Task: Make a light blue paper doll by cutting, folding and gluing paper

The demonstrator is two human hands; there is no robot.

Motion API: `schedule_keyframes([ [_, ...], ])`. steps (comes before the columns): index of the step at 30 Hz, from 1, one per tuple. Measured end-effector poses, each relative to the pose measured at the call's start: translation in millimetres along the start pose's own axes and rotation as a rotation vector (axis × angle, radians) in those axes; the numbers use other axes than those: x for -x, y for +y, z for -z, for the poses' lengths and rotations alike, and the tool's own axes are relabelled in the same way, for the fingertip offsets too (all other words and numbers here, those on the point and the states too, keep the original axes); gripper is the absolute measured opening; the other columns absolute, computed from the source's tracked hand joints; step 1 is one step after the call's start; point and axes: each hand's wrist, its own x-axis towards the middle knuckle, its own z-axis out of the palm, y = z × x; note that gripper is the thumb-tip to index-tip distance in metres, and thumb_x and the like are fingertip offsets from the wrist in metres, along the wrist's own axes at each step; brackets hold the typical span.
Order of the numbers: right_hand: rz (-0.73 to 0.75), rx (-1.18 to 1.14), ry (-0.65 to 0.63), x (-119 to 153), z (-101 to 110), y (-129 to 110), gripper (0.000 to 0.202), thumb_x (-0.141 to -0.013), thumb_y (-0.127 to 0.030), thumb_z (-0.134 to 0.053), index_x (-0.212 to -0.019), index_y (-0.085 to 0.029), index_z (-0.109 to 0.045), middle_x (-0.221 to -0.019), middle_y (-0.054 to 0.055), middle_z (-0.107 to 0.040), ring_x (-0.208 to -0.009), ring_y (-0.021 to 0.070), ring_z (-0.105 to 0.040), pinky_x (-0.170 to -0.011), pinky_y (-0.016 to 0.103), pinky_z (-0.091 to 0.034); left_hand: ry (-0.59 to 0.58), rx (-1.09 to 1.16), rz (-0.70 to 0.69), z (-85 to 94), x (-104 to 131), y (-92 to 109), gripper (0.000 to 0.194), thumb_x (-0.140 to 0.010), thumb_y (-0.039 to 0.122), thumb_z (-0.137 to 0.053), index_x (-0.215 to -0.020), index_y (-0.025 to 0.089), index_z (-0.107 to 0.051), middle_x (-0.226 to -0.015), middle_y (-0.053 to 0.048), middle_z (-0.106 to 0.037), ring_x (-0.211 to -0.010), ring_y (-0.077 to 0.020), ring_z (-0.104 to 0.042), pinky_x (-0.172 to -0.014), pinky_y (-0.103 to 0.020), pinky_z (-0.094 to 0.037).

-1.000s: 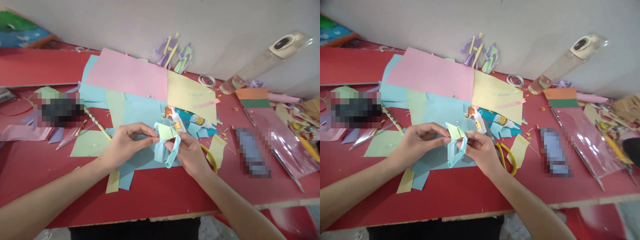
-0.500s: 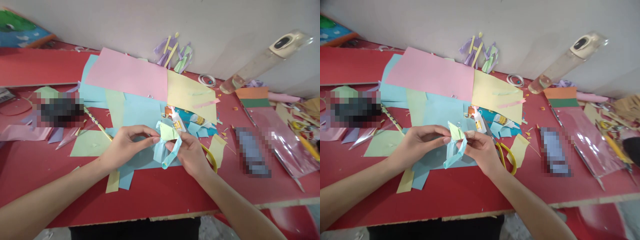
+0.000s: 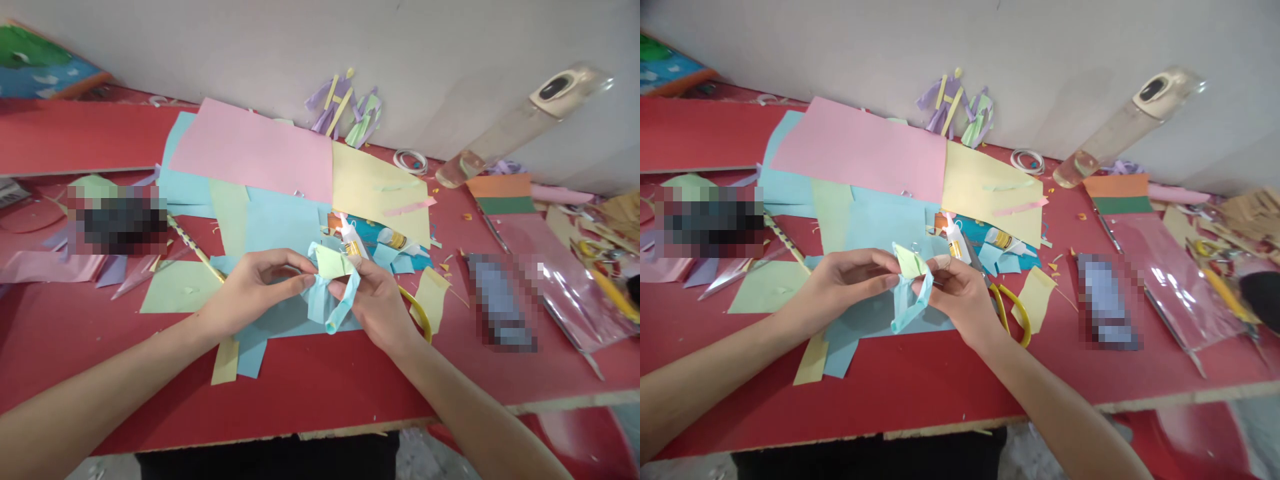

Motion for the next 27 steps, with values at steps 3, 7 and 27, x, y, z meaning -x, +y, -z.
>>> schedule_keyframes([
  [3,0.012,-0.043,-0.02,-0.8,0.0,-0.8,0.022,-0.074,-0.02,-0.081,-0.091,-0.028,-0.07,-0.081,-0.004,-0.066,-0.077,0.0098,-0.063,-0.069,0.02,-0.053,-0.033,0.015,0.002,0.3,-1.6,0.4,0.011,-0.087,0.029,-0.068,-0.09,0.019,-0.072,-0.095,-0.002,-0.069,-0.092,-0.0155,-0.061,-0.082,-0.026,-0.046],
  [7,-0.003,-0.061,-0.026,-1.4,-0.5,-2.0,0.024,-0.074,-0.018,-0.08,-0.093,-0.028,-0.069,-0.083,-0.004,-0.065,-0.078,0.0098,-0.063,-0.071,0.02,-0.052,-0.056,0.016,-0.029,0.1,-1.4,2.6,0.011,-0.088,0.027,-0.066,-0.089,0.018,-0.072,-0.095,-0.002,-0.068,-0.09,-0.0148,-0.059,-0.081,-0.025,-0.046],
  [27,-0.094,0.025,-0.014,-1.6,-1.8,-9.5,0.021,-0.07,-0.03,-0.083,-0.081,-0.023,-0.067,-0.08,0.0,-0.067,-0.078,0.0165,-0.063,-0.073,0.029,-0.053,-0.047,0.025,0.006,0.9,-0.9,1.2,0.013,-0.086,0.032,-0.069,-0.088,0.021,-0.075,-0.095,-0.003,-0.072,-0.089,-0.0172,-0.063,-0.08,-0.027,-0.05],
])
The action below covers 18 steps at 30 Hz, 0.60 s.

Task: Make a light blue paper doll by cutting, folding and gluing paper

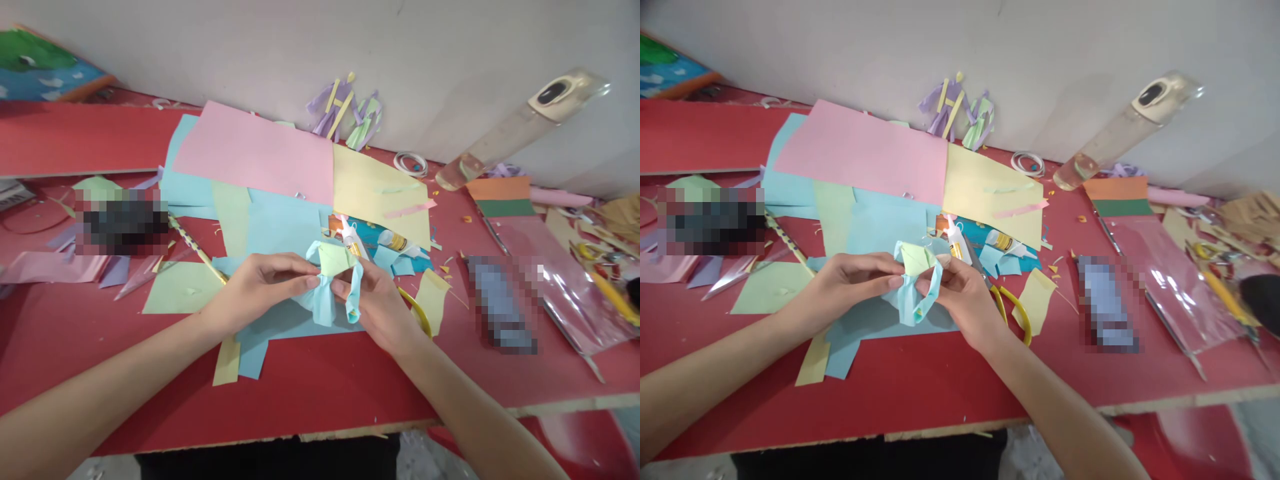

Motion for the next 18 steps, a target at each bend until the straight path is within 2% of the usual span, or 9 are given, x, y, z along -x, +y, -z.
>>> schedule_keyframes([
  [8,0.016,0.068,0.025,0.0,0.7,2.5,0.025,-0.074,-0.03,-0.081,-0.097,-0.027,-0.073,-0.087,-0.001,-0.074,-0.082,0.0162,-0.068,-0.076,0.028,-0.054,0.013,0.008,-0.009,-1.1,-0.9,0.2,0.012,-0.086,0.03,-0.069,-0.087,0.02,-0.074,-0.093,-0.002,-0.067,-0.088,-0.0154,-0.06,-0.081,-0.026,-0.047],
  [11,0.054,0.159,0.008,1.9,2.0,-2.1,0.018,-0.078,-0.032,-0.077,-0.094,-0.026,-0.073,-0.087,0.0,-0.075,-0.082,0.0168,-0.069,-0.073,0.028,-0.056,0.02,0.001,-0.014,0.1,-0.1,-0.3,0.012,-0.087,0.03,-0.068,-0.087,0.02,-0.073,-0.093,-0.002,-0.067,-0.09,-0.0157,-0.06,-0.081,-0.026,-0.046],
  [13,0.139,0.288,0.041,3.6,6.9,-9.5,0.013,-0.081,-0.034,-0.074,-0.09,-0.025,-0.073,-0.086,0.001,-0.075,-0.08,0.0183,-0.07,-0.072,0.03,-0.057,0.045,-0.012,-0.011,1.5,0.5,0.4,0.011,-0.087,0.03,-0.068,-0.086,0.02,-0.073,-0.092,-0.002,-0.066,-0.088,-0.0152,-0.059,-0.08,-0.026,-0.046],
  [15,0.297,0.495,0.191,4.1,17.6,-19.4,0.01,-0.084,-0.034,-0.071,-0.089,-0.025,-0.071,-0.087,0.001,-0.074,-0.081,0.0188,-0.071,-0.075,0.032,-0.057,0.087,-0.02,-0.002,2.9,1.1,1.8,0.01,-0.086,0.03,-0.069,-0.083,0.021,-0.072,-0.09,-0.001,-0.065,-0.084,-0.0143,-0.058,-0.076,-0.025,-0.045],
  [18,0.493,0.949,0.476,-0.8,44.5,-32.7,0.01,-0.09,-0.029,-0.062,-0.095,-0.025,-0.069,-0.094,0.003,-0.074,-0.086,0.0206,-0.069,-0.082,0.037,-0.054,0.13,-0.025,0.001,4.5,1.6,3.5,0.011,-0.085,0.031,-0.069,-0.08,0.021,-0.071,-0.091,-0.002,-0.065,-0.081,-0.0144,-0.057,-0.072,-0.025,-0.045],
])
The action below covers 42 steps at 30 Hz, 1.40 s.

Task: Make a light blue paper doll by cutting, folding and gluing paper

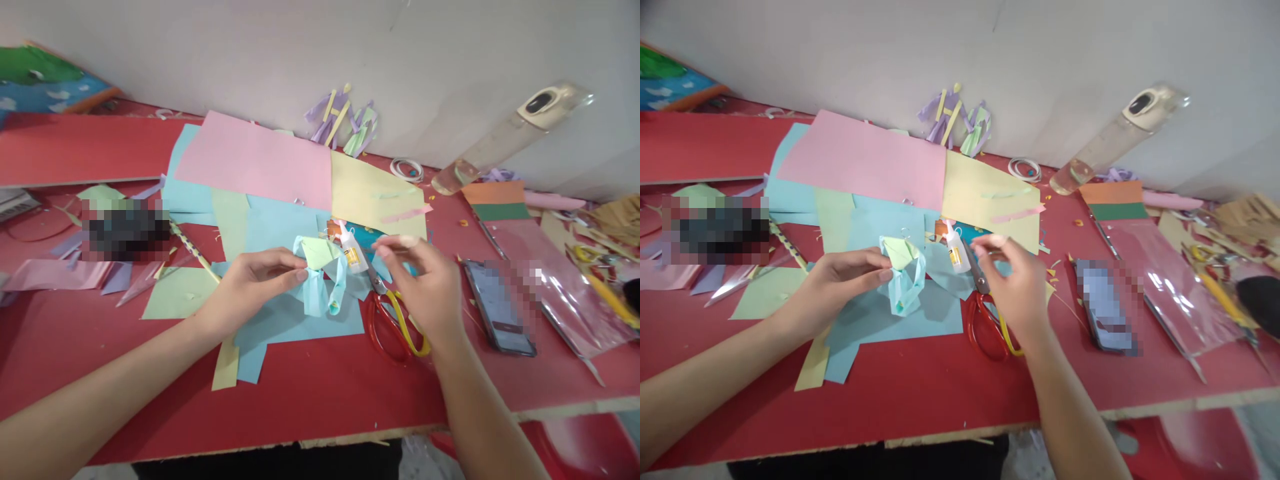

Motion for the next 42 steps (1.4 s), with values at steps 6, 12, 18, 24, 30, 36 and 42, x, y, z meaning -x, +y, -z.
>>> schedule_keyframes([
  [6,0.179,0.534,-0.131,-24.2,10.7,49.3,0.034,-0.086,-0.019,-0.056,-0.119,-0.018,-0.062,-0.112,0.014,-0.07,-0.109,0.0332,-0.061,-0.091,0.05,-0.05,0.012,-0.045,-0.009,0.5,0.0,-0.1,0.013,-0.085,0.032,-0.068,-0.081,0.02,-0.071,-0.09,-0.003,-0.065,-0.078,-0.0148,-0.057,-0.068,-0.026,-0.045],
  [12,0.205,0.514,-0.002,-21.5,10.1,42.3,0.03,-0.085,-0.019,-0.061,-0.115,-0.019,-0.064,-0.107,0.013,-0.07,-0.105,0.0325,-0.062,-0.089,0.049,-0.05,0.0,-0.011,0.006,-0.7,0.1,1.1,0.01,-0.085,0.03,-0.069,-0.081,0.022,-0.071,-0.088,0.0,-0.064,-0.076,-0.0124,-0.055,-0.068,-0.025,-0.043],
  [18,0.125,-0.258,0.453,-17.0,10.2,13.2,0.032,-0.073,-0.027,-0.08,-0.101,-0.025,-0.065,-0.099,0.005,-0.068,-0.095,0.0251,-0.066,-0.086,0.043,-0.052,0.022,0.04,0.015,0.7,-0.5,-0.5,0.012,-0.085,0.033,-0.069,-0.079,0.023,-0.072,-0.09,-0.001,-0.066,-0.08,-0.0139,-0.056,-0.073,-0.025,-0.044],
  [24,-0.037,-0.797,0.255,-2.6,-0.8,-9.4,0.014,-0.083,-0.036,-0.07,-0.089,-0.023,-0.068,-0.08,0.002,-0.063,-0.055,0.0116,-0.049,-0.047,0.027,-0.037,0.047,0.111,0.01,3.2,-0.8,-3.6,0.015,-0.081,0.037,-0.073,-0.076,0.023,-0.072,-0.086,-0.002,-0.065,-0.078,-0.0151,-0.055,-0.069,-0.027,-0.045],
  [30,-0.107,-0.858,0.143,18.0,-10.0,-23.9,0.021,-0.082,-0.044,-0.07,-0.098,-0.03,-0.071,-0.089,0.003,-0.066,-0.064,0.0153,-0.056,-0.048,0.028,-0.041,-0.024,0.131,-0.027,2.0,0.9,-6.1,0.01,-0.082,0.031,-0.072,-0.076,0.024,-0.073,-0.082,0.0,-0.063,-0.076,-0.0136,-0.054,-0.07,-0.026,-0.045],
  [36,-0.143,-0.785,0.157,27.7,-16.9,-23.8,0.021,-0.084,-0.046,-0.068,-0.098,-0.031,-0.068,-0.092,0.005,-0.068,-0.064,0.0164,-0.056,-0.048,0.029,-0.042,-0.03,0.007,-0.122,-0.1,3.0,-4.7,0.01,-0.085,0.03,-0.07,-0.079,0.024,-0.074,-0.078,-0.002,-0.063,-0.076,-0.0159,-0.056,-0.071,-0.03,-0.046],
  [42,-0.135,-0.878,0.09,29.3,-21.3,-28.2,0.021,-0.083,-0.044,-0.07,-0.099,-0.032,-0.07,-0.092,0.003,-0.072,-0.058,0.015,-0.057,-0.048,0.03,-0.048,-0.038,0.008,-0.183,-1.1,3.8,-2.6,0.009,-0.086,0.023,-0.069,-0.08,0.025,-0.075,-0.076,0.0,-0.061,-0.074,-0.013,-0.054,-0.07,-0.026,-0.044],
])
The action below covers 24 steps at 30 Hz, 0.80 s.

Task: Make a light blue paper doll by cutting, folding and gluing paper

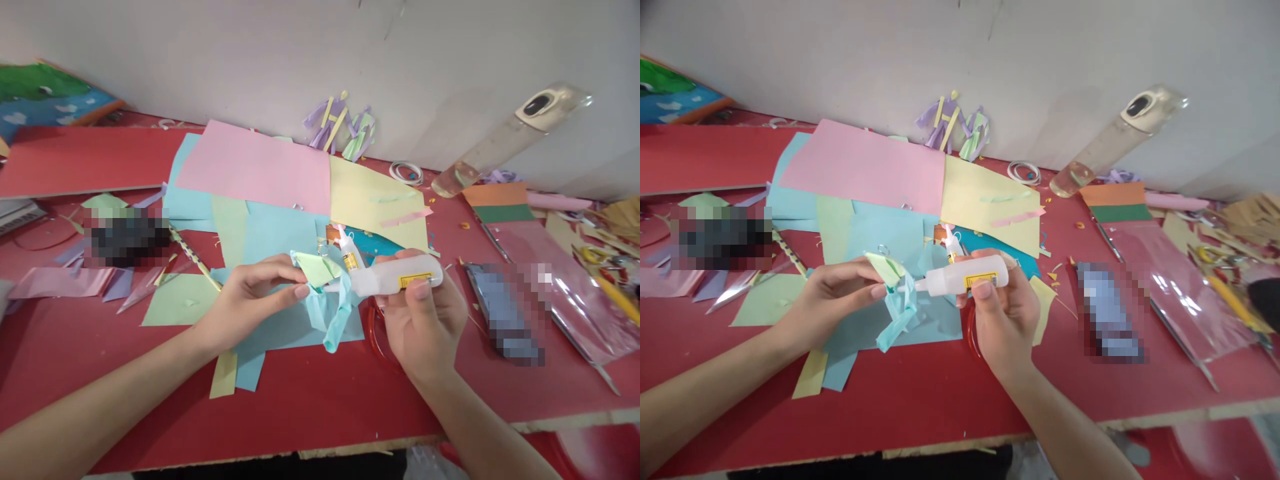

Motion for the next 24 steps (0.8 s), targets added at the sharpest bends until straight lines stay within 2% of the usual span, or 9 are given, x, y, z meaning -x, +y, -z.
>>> schedule_keyframes([
  [3,0.041,-0.015,-0.004,0.1,-0.1,1.3,0.02,-0.083,-0.042,-0.071,-0.1,-0.03,-0.071,-0.09,0.003,-0.072,-0.057,0.0145,-0.059,-0.045,0.029,-0.048,-0.012,0.007,-0.044,-0.6,0.3,-2.0,0.011,-0.088,0.02,-0.068,-0.082,0.026,-0.075,-0.078,0.001,-0.061,-0.075,-0.0118,-0.054,-0.07,-0.025,-0.044],
  [9,0.106,-0.025,0.013,1.1,0.1,4.4,0.021,-0.08,-0.039,-0.075,-0.099,-0.028,-0.073,-0.087,0.002,-0.071,-0.066,0.0169,-0.064,-0.042,0.027,-0.048,0.013,-0.026,-0.102,-1.2,0.9,-3.9,0.012,-0.088,0.017,-0.067,-0.084,0.026,-0.074,-0.08,0.001,-0.063,-0.075,-0.0107,-0.056,-0.071,-0.024,-0.046],
  [20,0.118,0.045,-0.003,4.8,2.3,5.8,0.022,-0.082,-0.038,-0.073,-0.102,-0.03,-0.07,-0.092,0.005,-0.069,-0.084,0.0255,-0.071,-0.044,0.031,-0.053,0.021,-0.032,-0.098,-1.0,1.6,-3.6,0.008,-0.088,0.02,-0.067,-0.086,0.024,-0.073,-0.08,0.0,-0.062,-0.075,-0.0114,-0.056,-0.069,-0.024,-0.046],
  [22,0.109,0.036,0.0,4.6,2.0,5.9,0.022,-0.081,-0.038,-0.074,-0.101,-0.03,-0.071,-0.092,0.005,-0.067,-0.088,0.0258,-0.07,-0.044,0.03,-0.053,0.01,-0.029,-0.092,-0.3,1.4,-3.4,0.008,-0.088,0.021,-0.066,-0.087,0.024,-0.073,-0.081,0.0,-0.063,-0.076,-0.0116,-0.057,-0.069,-0.024,-0.047],
  [24,0.119,0.021,0.01,3.5,1.2,5.6,0.023,-0.08,-0.039,-0.075,-0.1,-0.029,-0.071,-0.09,0.004,-0.066,-0.083,0.0237,-0.07,-0.043,0.029,-0.052,0.009,-0.02,-0.084,0.4,0.7,-3.7,0.008,-0.088,0.021,-0.066,-0.086,0.024,-0.073,-0.082,0.0,-0.063,-0.076,-0.0118,-0.057,-0.069,-0.024,-0.047],
])
